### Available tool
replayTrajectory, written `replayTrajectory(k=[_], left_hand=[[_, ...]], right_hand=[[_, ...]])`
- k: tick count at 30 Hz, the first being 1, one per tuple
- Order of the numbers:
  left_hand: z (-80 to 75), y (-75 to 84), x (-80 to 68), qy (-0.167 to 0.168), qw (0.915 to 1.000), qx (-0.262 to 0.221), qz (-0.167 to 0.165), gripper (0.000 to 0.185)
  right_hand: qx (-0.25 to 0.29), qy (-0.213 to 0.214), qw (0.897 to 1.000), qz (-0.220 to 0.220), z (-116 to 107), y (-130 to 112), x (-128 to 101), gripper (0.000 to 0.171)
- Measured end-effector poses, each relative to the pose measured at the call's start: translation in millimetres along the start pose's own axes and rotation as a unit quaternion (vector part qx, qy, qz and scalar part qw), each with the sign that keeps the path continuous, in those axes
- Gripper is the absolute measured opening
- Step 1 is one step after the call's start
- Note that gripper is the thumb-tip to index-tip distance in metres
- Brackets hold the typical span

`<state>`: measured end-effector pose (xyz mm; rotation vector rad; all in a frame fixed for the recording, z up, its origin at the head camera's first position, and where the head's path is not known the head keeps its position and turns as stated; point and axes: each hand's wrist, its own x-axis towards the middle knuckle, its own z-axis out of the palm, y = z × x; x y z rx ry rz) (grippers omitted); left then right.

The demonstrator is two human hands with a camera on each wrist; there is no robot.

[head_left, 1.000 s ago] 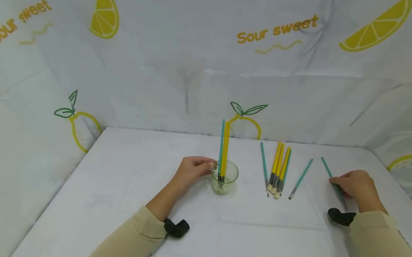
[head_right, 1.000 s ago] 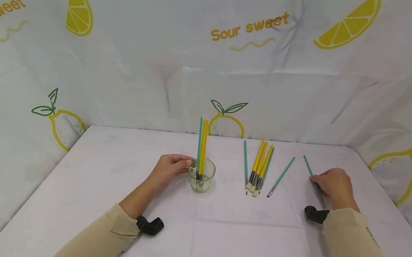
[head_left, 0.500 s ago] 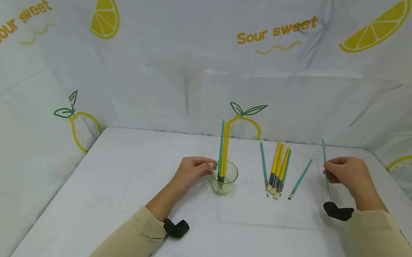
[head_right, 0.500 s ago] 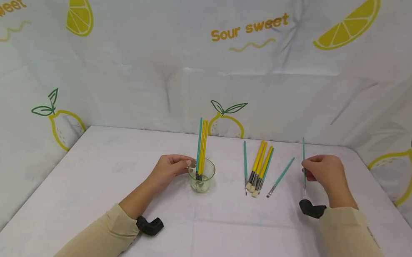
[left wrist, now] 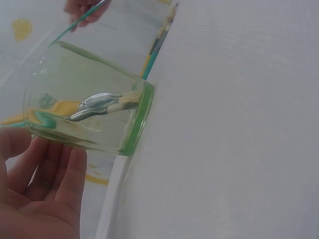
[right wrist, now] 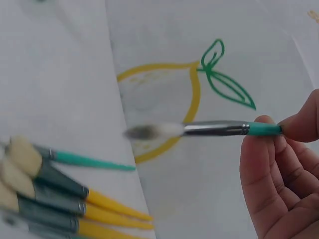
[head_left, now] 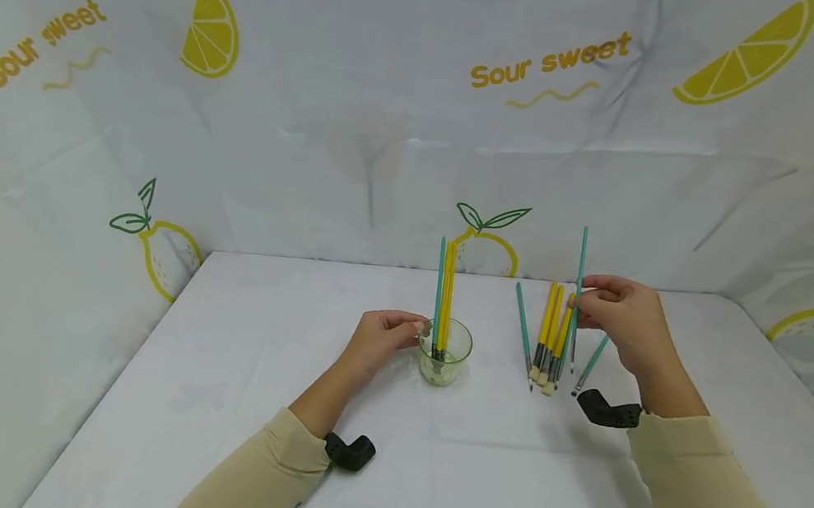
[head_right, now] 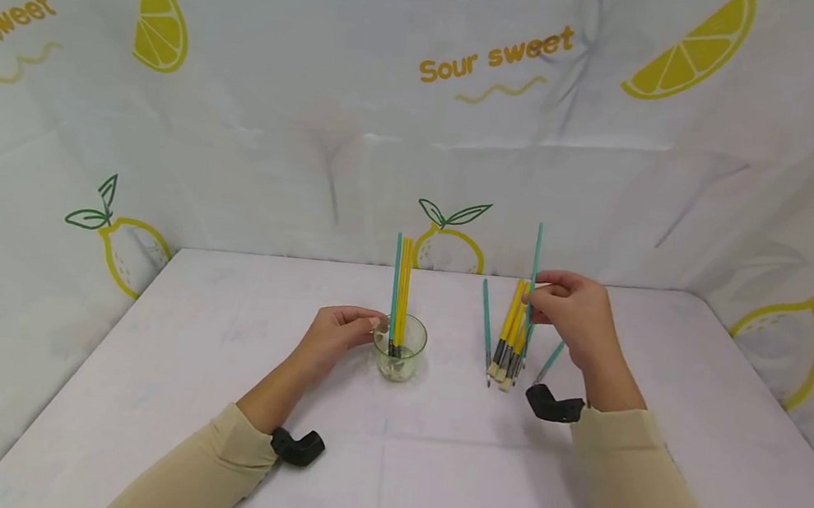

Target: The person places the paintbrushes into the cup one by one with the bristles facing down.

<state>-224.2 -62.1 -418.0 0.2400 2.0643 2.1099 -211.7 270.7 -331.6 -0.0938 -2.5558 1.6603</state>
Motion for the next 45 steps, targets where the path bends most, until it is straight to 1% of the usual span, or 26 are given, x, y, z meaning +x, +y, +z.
replayTrajectory(k=[2, 4, 7, 9, 11, 13, 15, 19, 22, 28, 34, 39, 45], left_hand=[[-0.3, -0.5, 0.4, -0.001, 1.0000, -0.003, 0.004, 0.024], [-0.4, -0.5, 0.4, -0.003, 1.0000, -0.003, 0.008, 0.025], [-0.6, -0.4, 0.1, -0.003, 1.0000, 0.000, 0.008, 0.025], [-0.6, 0.2, -0.3, -0.004, 0.9999, 0.004, 0.008, 0.026], [-0.6, 0.3, -0.5, -0.004, 0.9999, 0.007, 0.006, 0.025], [-0.4, 0.8, -0.8, -0.004, 0.9999, 0.008, 0.007, 0.025], [-0.3, 0.8, -0.7, -0.003, 0.9999, 0.008, 0.006, 0.025], [0.4, 0.0, 0.5, -0.001, 0.9999, 0.012, 0.005, 0.025], [0.5, -0.9, 1.4, 0.001, 0.9999, 0.015, 0.001, 0.025], [-0.2, -0.8, 1.0, 0.001, 0.9998, 0.018, 0.004, 0.025], [-0.6, -1.1, 0.4, 0.001, 0.9999, 0.013, 0.005, 0.026], [-0.7, -0.3, 0.1, 0.000, 0.9999, 0.011, 0.005, 0.026], [-1.1, -0.6, 0.7, 0.003, 0.9999, 0.015, 0.005, 0.025]], right_hand=[[0.042, -0.004, 0.999, -0.021, 13, -8, -3, 0.048], [0.090, -0.010, 0.995, -0.042, 26, -15, -6, 0.048], [0.163, -0.013, 0.984, -0.071, 44, -24, -9, 0.044], [0.197, -0.010, 0.976, -0.087, 56, -29, -11, 0.038], [0.212, -0.004, 0.972, -0.099, 67, -33, -12, 0.031], [0.206, 0.005, 0.972, -0.109, 77, -37, -12, 0.025], [0.189, 0.014, 0.976, -0.112, 87, -39, -12, 0.022], [0.138, 0.021, 0.985, -0.102, 103, -36, -11, 0.025], [0.106, 0.013, 0.991, -0.086, 111, -29, -9, 0.029], [0.067, -0.017, 0.996, -0.065, 123, -14, -5, 0.032], [0.022, -0.048, 0.997, -0.055, 132, -5, -4, 0.033], [0.018, -0.066, 0.996, -0.064, 136, -1, -3, 0.030], [0.009, -0.079, 0.995, -0.067, 138, 0, -3, 0.032]])
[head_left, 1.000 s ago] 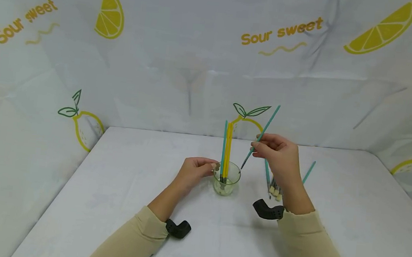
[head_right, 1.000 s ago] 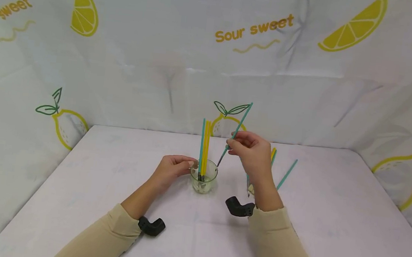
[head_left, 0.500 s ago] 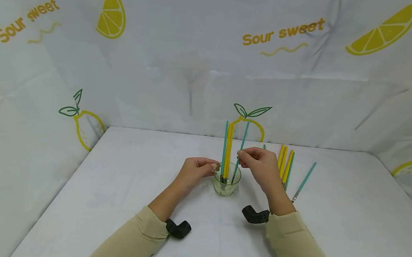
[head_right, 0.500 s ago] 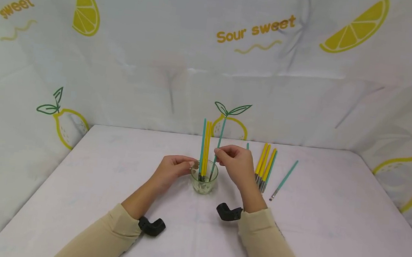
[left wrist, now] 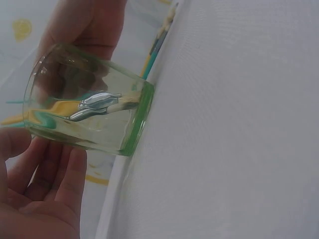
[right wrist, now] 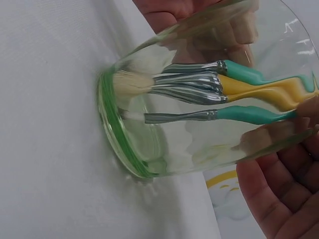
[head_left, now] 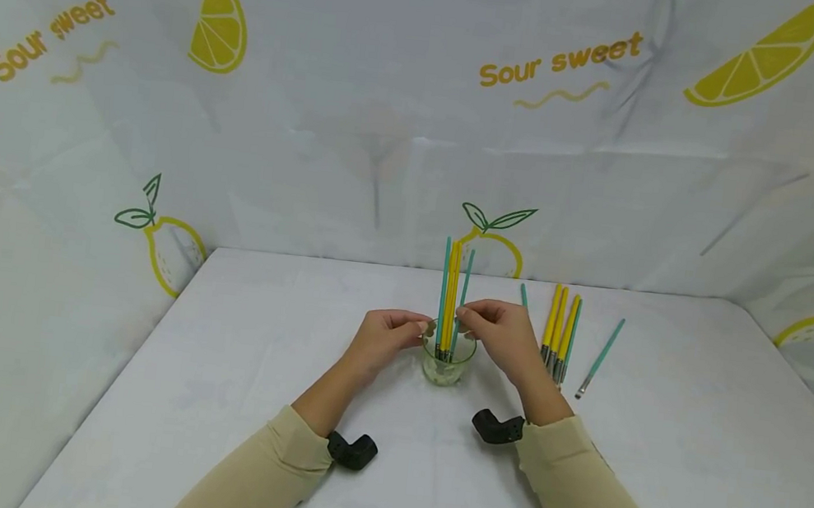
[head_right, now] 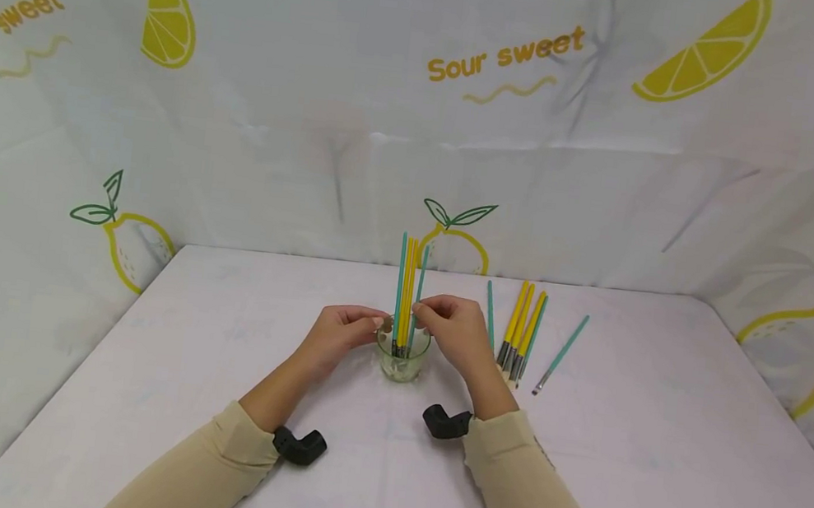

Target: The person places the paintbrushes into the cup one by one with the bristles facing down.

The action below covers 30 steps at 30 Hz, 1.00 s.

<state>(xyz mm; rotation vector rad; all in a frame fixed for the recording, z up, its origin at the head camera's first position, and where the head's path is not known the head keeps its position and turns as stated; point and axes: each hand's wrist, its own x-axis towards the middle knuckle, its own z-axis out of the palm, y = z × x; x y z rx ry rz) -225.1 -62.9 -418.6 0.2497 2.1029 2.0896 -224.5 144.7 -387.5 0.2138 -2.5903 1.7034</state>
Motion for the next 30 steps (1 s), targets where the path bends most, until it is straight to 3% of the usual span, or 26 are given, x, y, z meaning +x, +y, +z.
replayTrajectory(k=[30], left_hand=[[-0.2, 0.1, -0.7, -0.009, 0.9999, -0.003, 0.009, 0.026]], right_hand=[[-0.005, -0.009, 1.000, 0.013, 3.4, 0.4, -0.8, 0.028]])
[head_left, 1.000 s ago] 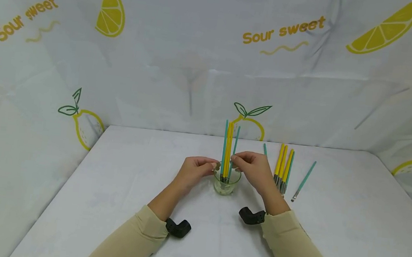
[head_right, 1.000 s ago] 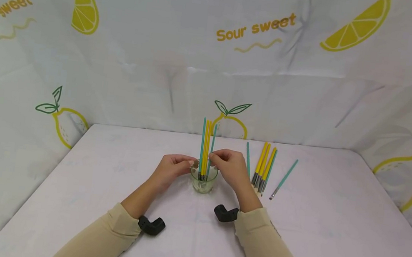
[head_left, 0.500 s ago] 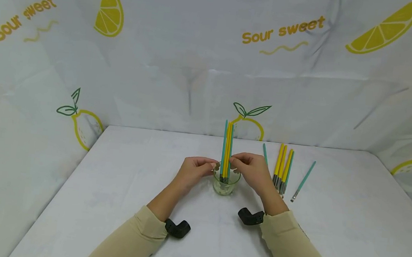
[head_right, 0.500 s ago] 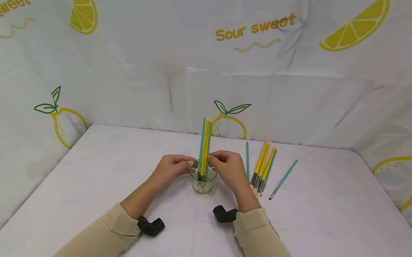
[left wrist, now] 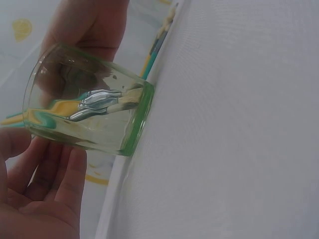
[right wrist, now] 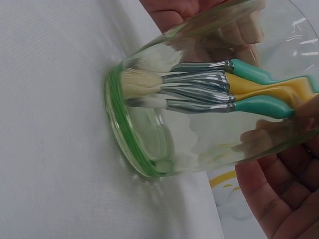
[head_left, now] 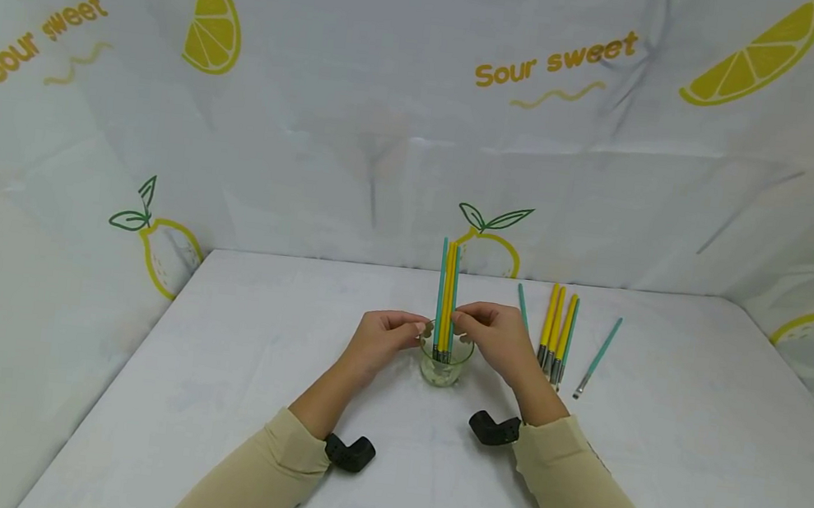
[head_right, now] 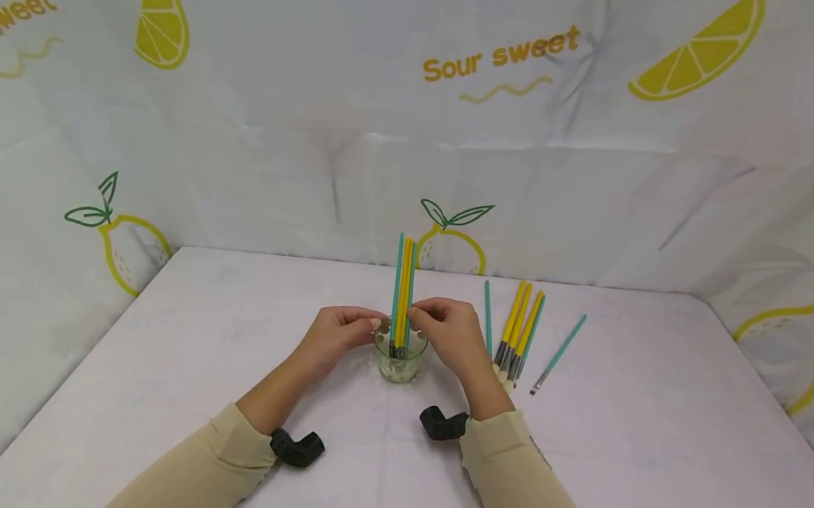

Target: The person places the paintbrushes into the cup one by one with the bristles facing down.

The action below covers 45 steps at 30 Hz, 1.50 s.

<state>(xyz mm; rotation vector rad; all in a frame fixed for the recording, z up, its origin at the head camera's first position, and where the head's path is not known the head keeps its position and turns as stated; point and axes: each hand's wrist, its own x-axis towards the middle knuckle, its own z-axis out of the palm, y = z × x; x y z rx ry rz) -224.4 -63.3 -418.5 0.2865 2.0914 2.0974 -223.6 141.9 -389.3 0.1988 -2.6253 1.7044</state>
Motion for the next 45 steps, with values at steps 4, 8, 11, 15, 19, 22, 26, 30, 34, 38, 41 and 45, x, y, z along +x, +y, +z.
replayTrajectory(k=[4, 8, 11, 15, 19, 22, 26, 30, 34, 38, 41, 45], left_hand=[[0.2, -0.3, 0.1, 0.000, 1.0000, -0.003, 0.000, 0.027], [1.1, -0.1, 0.2, 0.002, 1.0000, -0.008, -0.001, 0.026], [1.7, 0.3, 0.1, 0.002, 0.9999, -0.010, -0.003, 0.026], [2.5, 1.2, -0.4, 0.001, 0.9999, -0.012, -0.003, 0.026], [2.3, 1.1, -0.4, 0.001, 0.9999, -0.009, -0.005, 0.026], [1.5, 0.9, -0.3, 0.002, 1.0000, -0.005, -0.006, 0.025], [0.7, 1.2, 0.2, 0.003, 0.9999, -0.005, -0.008, 0.025], [0.5, 0.4, 0.9, 0.002, 0.9999, -0.008, -0.010, 0.025], [0.5, -0.2, 0.8, 0.000, 0.9999, -0.009, -0.008, 0.025], [0.6, -0.2, 0.3, -0.001, 1.0000, -0.008, -0.006, 0.025], [0.8, -0.2, 0.3, 0.000, 0.9999, -0.009, -0.007, 0.025], [1.2, -0.2, 0.6, 0.002, 0.9999, -0.012, -0.011, 0.024]], right_hand=[[0.000, -0.001, 1.000, 0.002, 0, -1, 0, 0.028], [-0.007, -0.005, 1.000, -0.002, -2, -1, -1, 0.030], [-0.007, -0.002, 1.000, -0.001, -7, 0, -1, 0.031], [-0.002, 0.024, 1.000, 0.012, -23, 3, 1, 0.037], [-0.003, 0.063, 0.998, 0.023, -48, 9, 1, 0.044], [-0.025, 0.098, 0.994, 0.032, -68, 13, -1, 0.045], [-0.080, 0.155, 0.983, 0.061, -92, 20, -7, 0.047], [-0.140, 0.198, 0.964, 0.106, -114, 31, -14, 0.050], [-0.182, 0.221, 0.944, 0.165, -132, 45, -19, 0.051], [-0.209, 0.222, 0.929, 0.209, -143, 60, -23, 0.052], [-0.230, 0.207, 0.923, 0.227, -146, 67, -25, 0.050], [-0.258, 0.181, 0.919, 0.239, -148, 72, -27, 0.047]])
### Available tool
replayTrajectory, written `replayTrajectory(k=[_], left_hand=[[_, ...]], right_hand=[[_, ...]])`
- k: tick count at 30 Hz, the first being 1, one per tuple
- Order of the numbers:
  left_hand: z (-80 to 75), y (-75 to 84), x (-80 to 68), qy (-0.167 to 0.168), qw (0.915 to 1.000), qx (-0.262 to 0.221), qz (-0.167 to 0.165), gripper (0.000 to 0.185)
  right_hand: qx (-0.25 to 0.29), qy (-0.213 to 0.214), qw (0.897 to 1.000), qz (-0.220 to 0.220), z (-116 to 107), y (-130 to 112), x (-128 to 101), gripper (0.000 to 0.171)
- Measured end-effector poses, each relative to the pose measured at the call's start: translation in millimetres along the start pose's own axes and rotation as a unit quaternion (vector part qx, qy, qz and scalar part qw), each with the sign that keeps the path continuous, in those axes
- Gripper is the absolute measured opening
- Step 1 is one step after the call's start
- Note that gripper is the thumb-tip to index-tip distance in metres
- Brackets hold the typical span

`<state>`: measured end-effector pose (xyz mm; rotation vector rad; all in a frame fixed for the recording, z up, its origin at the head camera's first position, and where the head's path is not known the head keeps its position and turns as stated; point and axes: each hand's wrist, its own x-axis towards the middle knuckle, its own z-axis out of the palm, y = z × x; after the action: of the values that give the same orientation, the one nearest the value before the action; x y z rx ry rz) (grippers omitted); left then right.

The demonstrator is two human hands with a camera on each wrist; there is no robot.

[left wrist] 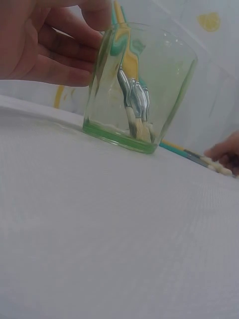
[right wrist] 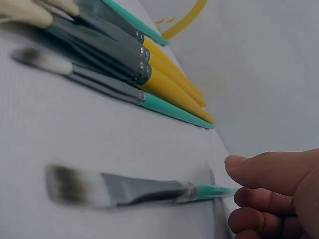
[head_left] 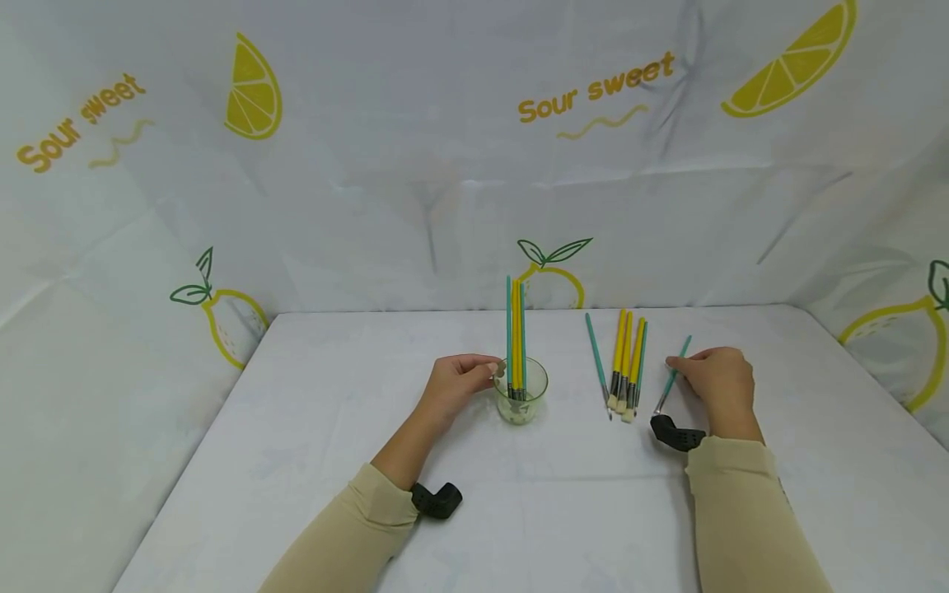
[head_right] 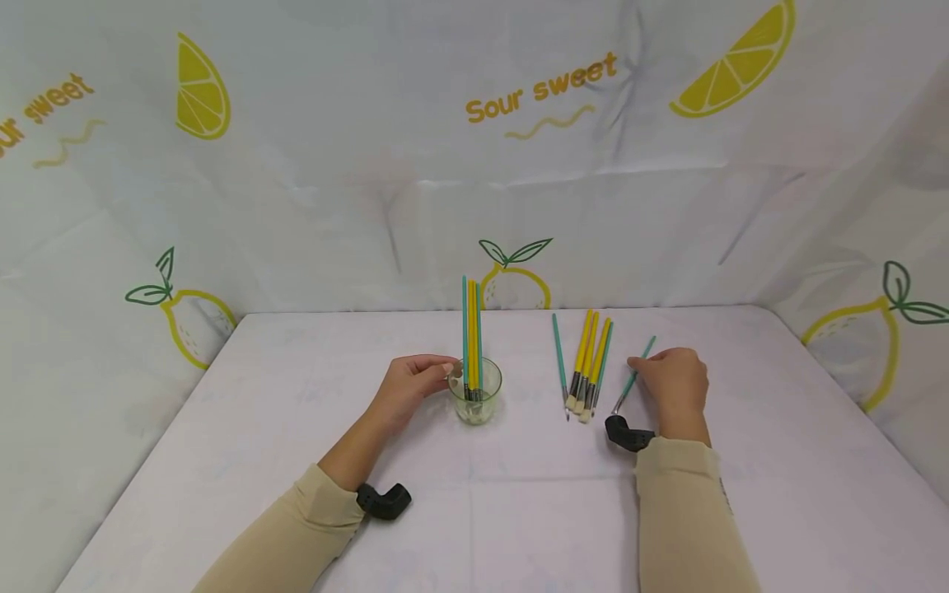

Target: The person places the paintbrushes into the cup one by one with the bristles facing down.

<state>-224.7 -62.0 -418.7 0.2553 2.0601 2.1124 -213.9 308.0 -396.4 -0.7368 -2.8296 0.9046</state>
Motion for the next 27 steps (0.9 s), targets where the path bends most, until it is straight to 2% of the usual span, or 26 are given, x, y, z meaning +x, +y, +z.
replayTrajectory(k=[4, 21, 27], left_hand=[[0.2, 0.8, -0.2, 0.001, 1.0000, -0.001, 0.001, 0.025], [0.2, 1.1, -1.6, -0.001, 1.0000, 0.007, 0.004, 0.025], [0.6, 0.6, -1.0, 0.000, 1.0000, -0.001, -0.001, 0.024]], right_hand=[[-0.024, -0.013, 1.000, -0.007, 0.9, 1.9, -0.2, 0.047], [-0.059, -0.047, 0.997, -0.012, 2.2, -3.7, -2.9, 0.044], [-0.064, -0.049, 0.997, -0.019, 4.6, -7.7, -4.6, 0.035]])
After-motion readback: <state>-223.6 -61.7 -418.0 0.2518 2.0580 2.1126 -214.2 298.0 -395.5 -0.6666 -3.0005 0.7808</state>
